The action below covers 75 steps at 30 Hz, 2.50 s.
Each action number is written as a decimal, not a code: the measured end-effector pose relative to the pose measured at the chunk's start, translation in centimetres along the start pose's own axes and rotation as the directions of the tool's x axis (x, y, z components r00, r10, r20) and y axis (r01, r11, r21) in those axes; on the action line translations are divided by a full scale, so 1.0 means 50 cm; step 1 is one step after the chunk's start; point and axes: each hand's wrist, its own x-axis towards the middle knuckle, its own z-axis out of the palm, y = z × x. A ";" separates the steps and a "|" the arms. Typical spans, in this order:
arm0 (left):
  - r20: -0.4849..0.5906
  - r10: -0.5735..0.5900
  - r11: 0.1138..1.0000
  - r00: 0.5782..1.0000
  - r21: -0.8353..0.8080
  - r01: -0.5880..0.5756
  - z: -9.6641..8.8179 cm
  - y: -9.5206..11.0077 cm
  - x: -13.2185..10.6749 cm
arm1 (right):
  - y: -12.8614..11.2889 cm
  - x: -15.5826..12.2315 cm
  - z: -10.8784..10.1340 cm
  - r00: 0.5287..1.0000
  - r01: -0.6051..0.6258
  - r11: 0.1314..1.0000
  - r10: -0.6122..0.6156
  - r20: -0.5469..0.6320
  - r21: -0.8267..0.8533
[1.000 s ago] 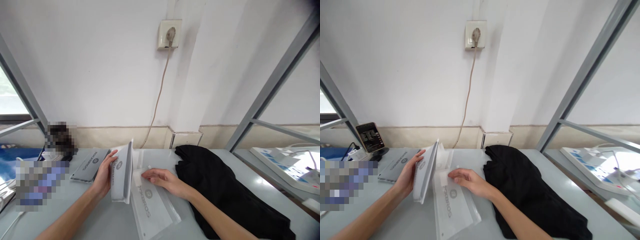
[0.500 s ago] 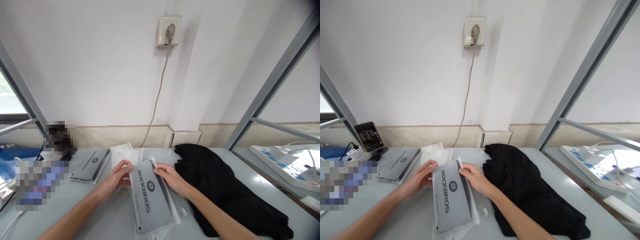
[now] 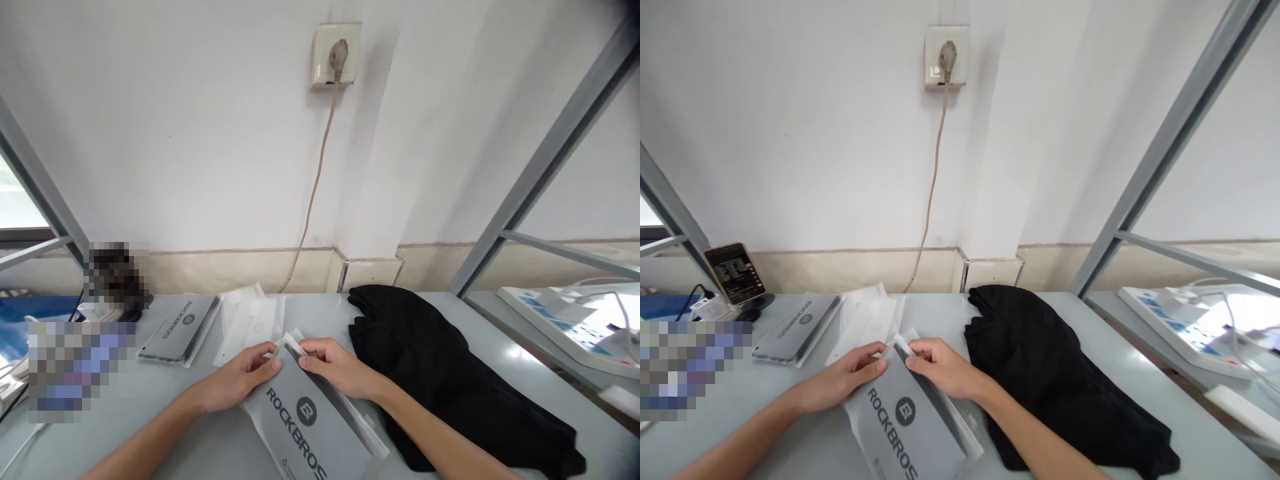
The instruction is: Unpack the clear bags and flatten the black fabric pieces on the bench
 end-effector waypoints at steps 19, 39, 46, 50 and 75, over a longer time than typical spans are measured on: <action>-0.007 0.032 0.981 0.999 0.194 -0.030 0.003 -0.018 0.008 | -0.001 0.000 0.019 0.993 0.063 0.961 -0.087 -0.079 -0.269; -0.046 0.168 0.879 0.985 0.459 -0.128 0.029 -0.016 0.006 | 0.011 0.003 0.023 0.996 0.085 0.981 -0.086 0.001 -0.177; -0.256 0.262 0.924 0.930 0.346 -0.165 -0.013 -0.011 0.016 | -0.004 0.001 0.013 0.990 0.127 0.963 -0.140 -0.036 -0.238; -0.539 0.287 0.958 0.792 0.186 -0.220 -0.065 0.002 0.022 | -0.020 -0.003 -0.013 0.978 0.109 0.950 -0.156 -0.141 -0.294; -0.331 0.082 0.980 0.940 -0.147 -0.137 -0.023 -0.013 0.020 | 0.001 0.003 -0.014 0.998 0.033 0.988 -0.025 0.057 -0.149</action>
